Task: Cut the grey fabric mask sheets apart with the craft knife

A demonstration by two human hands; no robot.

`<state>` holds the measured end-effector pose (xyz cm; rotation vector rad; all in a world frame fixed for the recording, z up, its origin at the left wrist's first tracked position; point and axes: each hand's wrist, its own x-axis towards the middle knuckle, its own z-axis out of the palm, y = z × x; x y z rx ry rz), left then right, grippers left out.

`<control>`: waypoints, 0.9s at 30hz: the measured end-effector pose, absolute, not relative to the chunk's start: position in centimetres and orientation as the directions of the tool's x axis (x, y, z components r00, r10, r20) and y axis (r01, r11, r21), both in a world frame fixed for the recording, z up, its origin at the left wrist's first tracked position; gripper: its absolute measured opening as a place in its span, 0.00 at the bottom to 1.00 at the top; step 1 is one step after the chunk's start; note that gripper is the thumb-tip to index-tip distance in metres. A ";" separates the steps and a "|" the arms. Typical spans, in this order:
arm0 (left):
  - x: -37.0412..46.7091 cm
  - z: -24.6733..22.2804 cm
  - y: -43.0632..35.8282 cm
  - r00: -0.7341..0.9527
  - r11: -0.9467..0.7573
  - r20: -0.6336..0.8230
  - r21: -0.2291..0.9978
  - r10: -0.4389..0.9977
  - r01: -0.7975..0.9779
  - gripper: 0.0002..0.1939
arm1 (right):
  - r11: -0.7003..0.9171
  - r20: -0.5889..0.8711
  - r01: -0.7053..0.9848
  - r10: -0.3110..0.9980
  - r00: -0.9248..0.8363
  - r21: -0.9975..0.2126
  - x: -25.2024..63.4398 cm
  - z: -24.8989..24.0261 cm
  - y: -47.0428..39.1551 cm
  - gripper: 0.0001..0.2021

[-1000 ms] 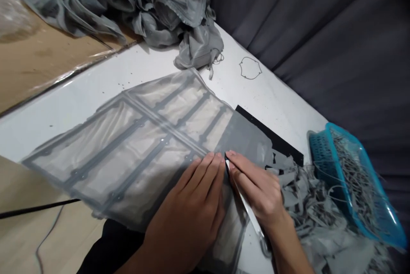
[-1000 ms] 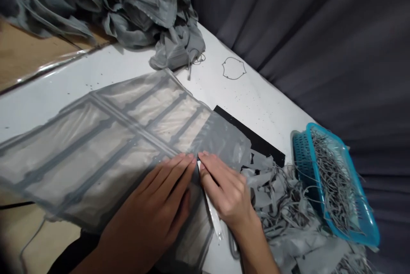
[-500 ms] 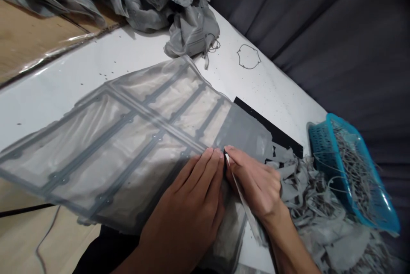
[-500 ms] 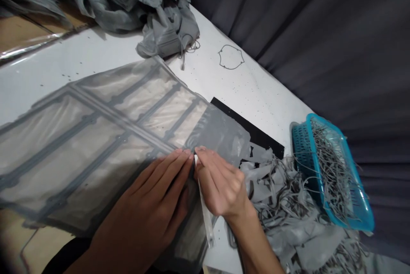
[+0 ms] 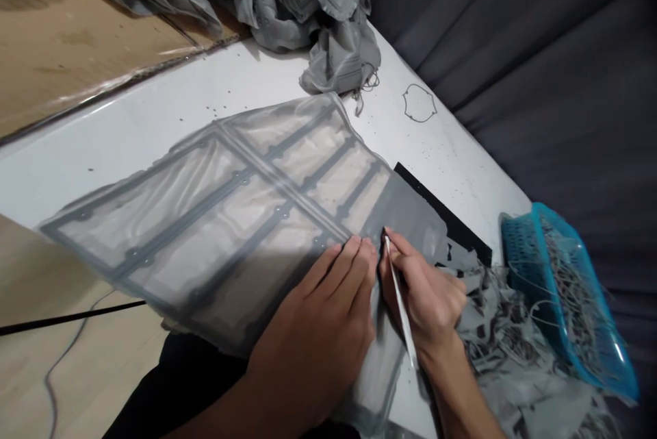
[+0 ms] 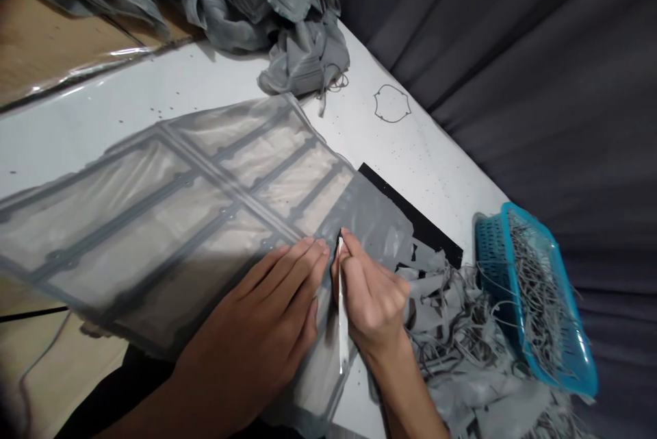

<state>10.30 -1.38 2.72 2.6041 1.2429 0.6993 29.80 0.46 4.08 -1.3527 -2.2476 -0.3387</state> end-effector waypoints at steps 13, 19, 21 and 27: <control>10.2 2.5 -1.6 0.519 -0.632 0.367 0.349 0.772 0.692 0.29 | 0.522 0.474 0.745 0.823 -0.313 -0.415 31.1 4.4 0.0 0.12; 10.2 2.6 -1.5 0.513 -0.623 0.357 0.371 0.780 0.689 0.29 | 0.565 0.496 0.740 0.791 -0.358 -0.366 31.0 4.4 0.3 0.12; 10.2 2.6 -1.4 0.504 -0.618 0.362 0.382 0.784 0.687 0.28 | 0.584 0.494 0.744 0.776 -0.393 -0.325 30.9 4.4 0.3 0.11; 10.2 2.7 -1.4 0.512 -0.624 0.361 0.378 0.779 0.683 0.27 | 0.627 0.492 0.771 0.709 -0.506 -0.111 30.3 5.0 0.3 0.09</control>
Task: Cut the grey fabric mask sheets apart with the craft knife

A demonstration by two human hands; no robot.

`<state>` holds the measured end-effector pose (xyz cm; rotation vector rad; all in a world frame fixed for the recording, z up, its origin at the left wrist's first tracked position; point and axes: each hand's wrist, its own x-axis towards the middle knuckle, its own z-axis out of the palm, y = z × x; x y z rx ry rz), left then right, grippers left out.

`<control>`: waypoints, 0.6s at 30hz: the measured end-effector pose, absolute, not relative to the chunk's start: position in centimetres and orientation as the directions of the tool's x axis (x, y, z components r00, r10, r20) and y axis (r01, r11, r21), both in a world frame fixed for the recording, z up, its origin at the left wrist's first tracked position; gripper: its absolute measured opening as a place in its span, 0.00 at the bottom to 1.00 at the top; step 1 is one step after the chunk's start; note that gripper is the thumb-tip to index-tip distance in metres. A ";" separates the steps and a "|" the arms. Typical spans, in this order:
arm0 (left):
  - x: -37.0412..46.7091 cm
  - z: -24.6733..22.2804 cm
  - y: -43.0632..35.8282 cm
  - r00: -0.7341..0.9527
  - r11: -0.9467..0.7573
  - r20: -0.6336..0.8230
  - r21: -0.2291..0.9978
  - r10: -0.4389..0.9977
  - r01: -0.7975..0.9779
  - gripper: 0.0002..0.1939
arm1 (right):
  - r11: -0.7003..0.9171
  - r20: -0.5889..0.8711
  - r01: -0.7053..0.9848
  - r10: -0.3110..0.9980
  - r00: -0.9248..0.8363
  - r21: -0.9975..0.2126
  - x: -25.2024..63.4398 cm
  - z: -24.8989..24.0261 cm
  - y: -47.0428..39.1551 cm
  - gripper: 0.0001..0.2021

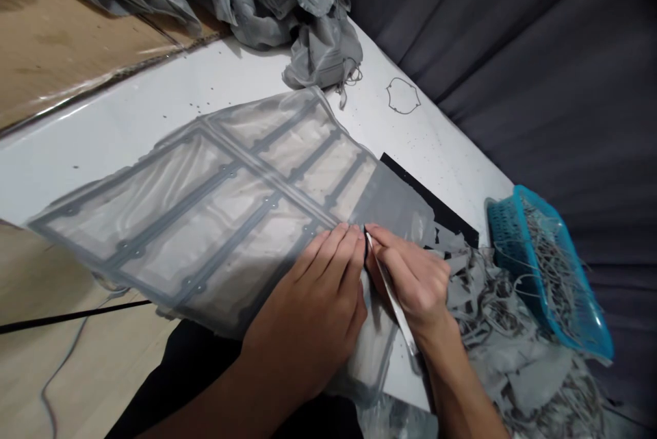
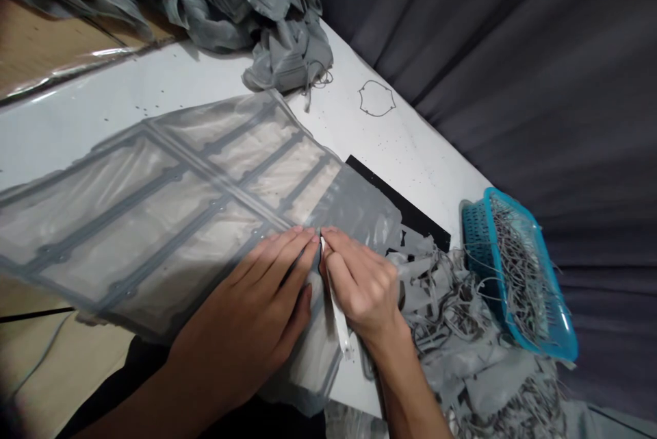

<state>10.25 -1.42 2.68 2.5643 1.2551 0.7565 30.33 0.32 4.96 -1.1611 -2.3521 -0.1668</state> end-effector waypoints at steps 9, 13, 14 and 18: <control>10.2 2.3 -1.4 0.537 -0.659 0.386 0.377 0.750 0.651 0.28 | 0.393 0.542 0.919 0.764 -0.349 0.037 28.4 4.3 0.1 0.09; 10.3 2.1 -1.3 0.527 -0.658 0.395 0.415 0.752 0.628 0.28 | 0.344 0.528 0.937 0.809 -0.261 -0.063 28.6 3.9 0.2 0.09; 10.3 2.1 -1.2 0.527 -0.659 0.396 0.414 0.752 0.628 0.28 | 0.361 0.534 0.924 0.809 -0.245 -0.123 28.8 3.9 0.3 0.09; 10.4 2.3 -1.1 0.522 -0.644 0.380 0.391 0.764 0.658 0.28 | 0.400 0.570 0.821 0.814 -0.113 -0.408 29.4 4.4 0.4 0.07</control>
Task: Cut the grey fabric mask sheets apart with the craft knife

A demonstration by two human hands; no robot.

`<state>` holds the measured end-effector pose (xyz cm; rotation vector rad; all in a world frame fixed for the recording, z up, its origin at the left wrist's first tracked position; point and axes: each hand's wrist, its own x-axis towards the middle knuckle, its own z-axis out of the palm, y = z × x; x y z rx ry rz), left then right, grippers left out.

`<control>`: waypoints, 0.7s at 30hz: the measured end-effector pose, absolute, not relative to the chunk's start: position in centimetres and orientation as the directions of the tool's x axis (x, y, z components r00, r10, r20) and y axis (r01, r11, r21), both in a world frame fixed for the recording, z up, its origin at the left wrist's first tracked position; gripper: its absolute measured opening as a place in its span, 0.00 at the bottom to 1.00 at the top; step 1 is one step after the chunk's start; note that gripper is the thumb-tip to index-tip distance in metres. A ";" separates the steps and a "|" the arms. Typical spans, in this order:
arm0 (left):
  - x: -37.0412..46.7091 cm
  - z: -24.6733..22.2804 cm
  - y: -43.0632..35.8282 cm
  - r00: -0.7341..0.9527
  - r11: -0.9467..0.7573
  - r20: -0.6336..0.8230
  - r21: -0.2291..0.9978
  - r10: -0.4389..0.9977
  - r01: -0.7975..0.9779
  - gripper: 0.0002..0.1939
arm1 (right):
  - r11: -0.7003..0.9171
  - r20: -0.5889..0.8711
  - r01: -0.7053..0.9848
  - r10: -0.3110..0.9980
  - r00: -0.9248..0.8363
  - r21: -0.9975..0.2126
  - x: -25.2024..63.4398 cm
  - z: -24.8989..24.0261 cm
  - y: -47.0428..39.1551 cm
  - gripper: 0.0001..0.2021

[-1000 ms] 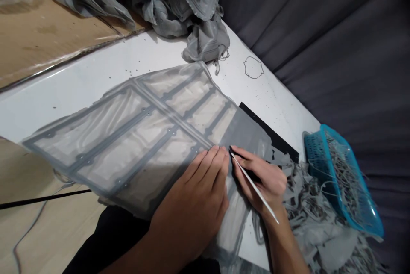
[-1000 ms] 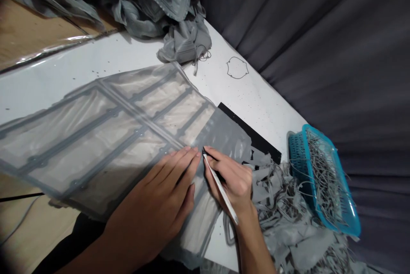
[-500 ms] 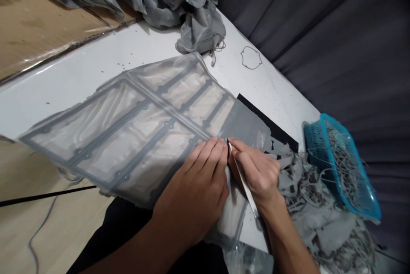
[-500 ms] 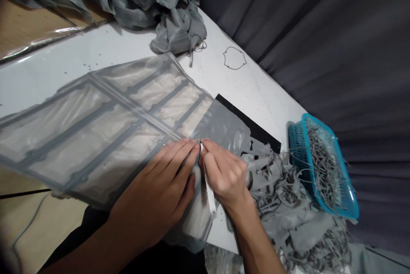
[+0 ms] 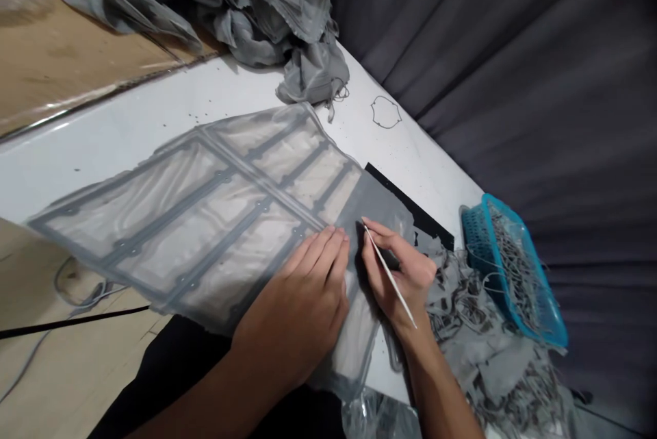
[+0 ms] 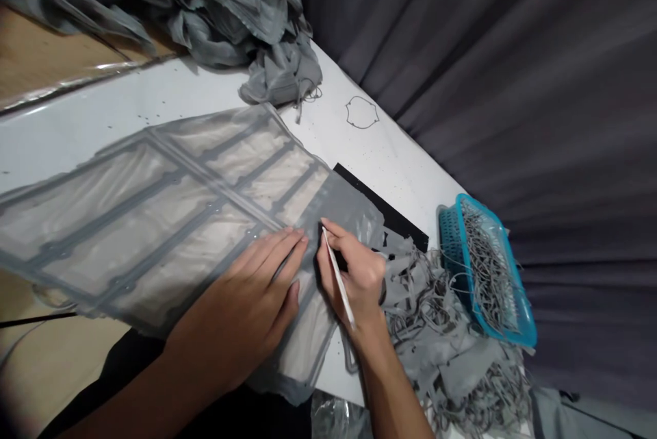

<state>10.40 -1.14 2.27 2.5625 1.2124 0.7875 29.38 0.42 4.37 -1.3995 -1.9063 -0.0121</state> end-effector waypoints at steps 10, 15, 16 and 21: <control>10.4 2.4 -1.3 0.513 -0.637 0.384 0.370 0.767 0.676 0.27 | 0.352 0.413 0.689 0.907 -0.083 -0.634 29.8 3.8 -0.1 0.06; 10.3 2.3 -1.4 0.512 -0.646 0.401 0.380 0.760 0.662 0.28 | 0.423 0.455 0.709 0.876 -0.161 -0.564 30.0 3.7 -0.2 0.08; 10.3 2.3 -1.4 0.512 -0.648 0.402 0.380 0.759 0.660 0.28 | 0.451 0.467 0.719 0.862 -0.197 -0.528 30.1 3.8 -0.3 0.08; 10.4 2.1 -1.5 0.510 -0.649 0.409 0.378 0.757 0.660 0.27 | 0.539 0.445 0.800 0.804 -0.394 -0.265 29.9 4.5 -0.5 0.10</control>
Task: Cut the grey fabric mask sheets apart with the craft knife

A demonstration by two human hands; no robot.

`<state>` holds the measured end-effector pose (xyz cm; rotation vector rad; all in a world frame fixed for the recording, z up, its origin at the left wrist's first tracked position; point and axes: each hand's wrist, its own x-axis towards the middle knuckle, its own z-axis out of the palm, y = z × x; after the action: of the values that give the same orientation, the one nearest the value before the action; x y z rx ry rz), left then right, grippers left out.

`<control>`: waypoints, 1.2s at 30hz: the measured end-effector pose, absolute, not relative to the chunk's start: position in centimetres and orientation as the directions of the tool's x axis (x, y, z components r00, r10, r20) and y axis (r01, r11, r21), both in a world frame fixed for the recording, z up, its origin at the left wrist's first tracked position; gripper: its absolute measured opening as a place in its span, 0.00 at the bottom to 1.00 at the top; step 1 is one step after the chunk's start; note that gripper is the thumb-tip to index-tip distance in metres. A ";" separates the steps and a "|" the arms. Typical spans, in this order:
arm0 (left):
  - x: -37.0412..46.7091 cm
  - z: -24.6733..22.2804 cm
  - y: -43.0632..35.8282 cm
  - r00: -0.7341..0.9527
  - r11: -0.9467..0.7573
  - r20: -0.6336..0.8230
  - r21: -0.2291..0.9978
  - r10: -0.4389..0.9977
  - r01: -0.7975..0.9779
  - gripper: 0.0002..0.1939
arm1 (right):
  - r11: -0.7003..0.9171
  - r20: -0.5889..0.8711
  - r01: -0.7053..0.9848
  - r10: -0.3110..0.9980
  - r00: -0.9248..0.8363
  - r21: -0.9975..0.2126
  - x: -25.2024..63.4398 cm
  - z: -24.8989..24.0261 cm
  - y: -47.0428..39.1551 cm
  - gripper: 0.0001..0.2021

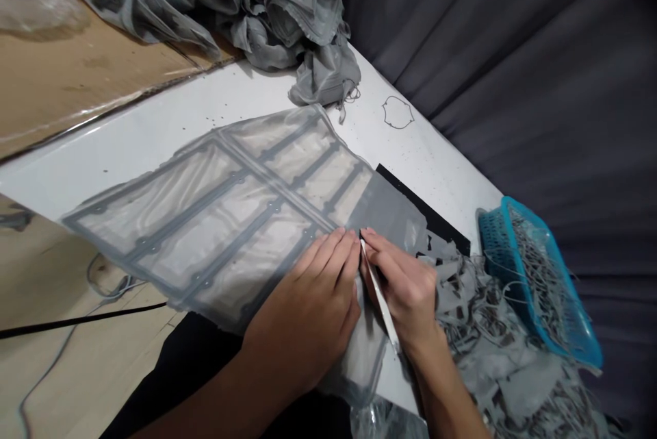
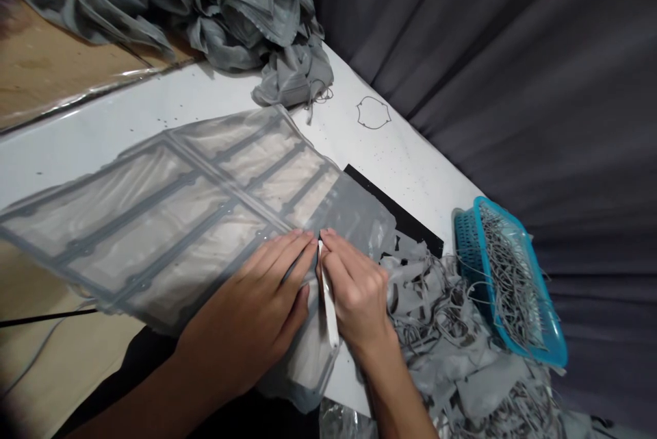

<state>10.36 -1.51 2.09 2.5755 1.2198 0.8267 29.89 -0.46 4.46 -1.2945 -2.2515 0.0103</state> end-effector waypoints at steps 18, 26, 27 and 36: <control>10.6 2.4 -1.4 0.542 -0.658 0.379 0.336 0.750 0.675 0.29 | 0.383 0.487 0.813 0.862 -0.144 -0.438 29.5 4.3 0.3 0.07; 10.4 2.1 -1.8 0.473 -0.622 0.417 0.377 0.776 0.687 0.28 | 0.434 0.429 0.674 0.883 -0.188 -0.598 29.6 4.4 0.9 0.07; 10.4 2.1 -1.8 0.466 -0.620 0.424 0.380 0.777 0.687 0.28 | 0.430 0.419 0.670 0.888 -0.192 -0.605 29.7 4.4 0.9 0.07; 10.4 2.2 -1.8 0.463 -0.619 0.436 0.351 0.772 0.703 0.27 | 0.420 0.388 0.692 0.896 -0.215 -0.587 29.8 4.5 0.9 0.07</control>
<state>10.36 -1.76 2.24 2.5810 1.3077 0.8663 29.78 0.88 4.53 -1.3415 -1.9816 0.3761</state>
